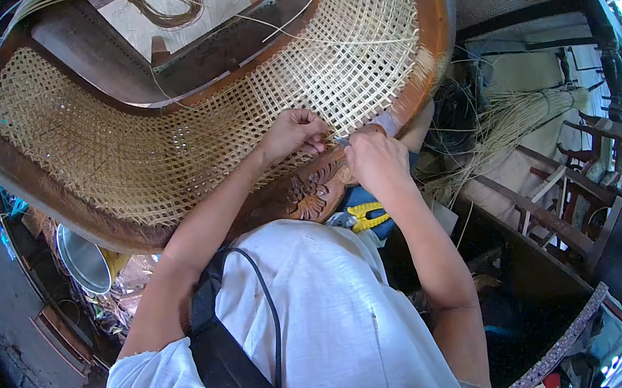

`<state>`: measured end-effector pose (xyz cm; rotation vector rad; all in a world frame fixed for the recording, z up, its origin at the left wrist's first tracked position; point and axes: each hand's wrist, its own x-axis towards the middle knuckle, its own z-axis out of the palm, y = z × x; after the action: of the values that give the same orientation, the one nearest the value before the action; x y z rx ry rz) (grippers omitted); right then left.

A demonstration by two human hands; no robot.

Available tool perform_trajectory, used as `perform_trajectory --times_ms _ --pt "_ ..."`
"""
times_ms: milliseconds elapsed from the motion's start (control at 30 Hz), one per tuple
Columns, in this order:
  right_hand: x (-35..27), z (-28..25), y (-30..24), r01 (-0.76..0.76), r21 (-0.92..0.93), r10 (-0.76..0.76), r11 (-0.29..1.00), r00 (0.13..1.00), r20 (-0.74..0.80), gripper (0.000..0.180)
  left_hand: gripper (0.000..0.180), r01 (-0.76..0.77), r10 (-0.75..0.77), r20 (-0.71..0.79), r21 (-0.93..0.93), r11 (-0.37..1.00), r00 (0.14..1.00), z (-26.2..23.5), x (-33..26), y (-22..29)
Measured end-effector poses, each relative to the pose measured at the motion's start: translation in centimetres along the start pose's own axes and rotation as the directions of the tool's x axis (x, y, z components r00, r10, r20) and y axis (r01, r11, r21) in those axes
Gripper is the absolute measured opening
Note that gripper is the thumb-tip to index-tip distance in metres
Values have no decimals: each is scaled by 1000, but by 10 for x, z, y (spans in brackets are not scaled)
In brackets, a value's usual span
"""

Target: Repairing a rattan chair seat by weaving and cutting new rattan strands.

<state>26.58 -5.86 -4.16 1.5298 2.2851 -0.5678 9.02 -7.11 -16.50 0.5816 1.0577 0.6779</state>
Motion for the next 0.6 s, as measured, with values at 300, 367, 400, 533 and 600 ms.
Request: perform_trajectory --times_ms 300,367,400,533,600 --pt "9 13 -6 29 -43 -31 999 999 -40 22 18 0 0 3 -33 999 1000 -2 0 -3" --pt "7 17 -3 -16 79 21 997 998 -67 21 14 3 -3 2 18 1000 1000 -3 -1 2" --pt "6 17 -2 -16 78 21 997 998 -66 21 14 3 -3 2 17 1000 1000 -3 -1 3" --pt "10 12 3 -18 238 30 971 998 -46 21 10 -105 92 70 226 969 993 -5 5 5" --pt "14 18 13 -17 263 20 965 1000 -8 24 9 -364 344 133 477 800 930 -3 8 0"
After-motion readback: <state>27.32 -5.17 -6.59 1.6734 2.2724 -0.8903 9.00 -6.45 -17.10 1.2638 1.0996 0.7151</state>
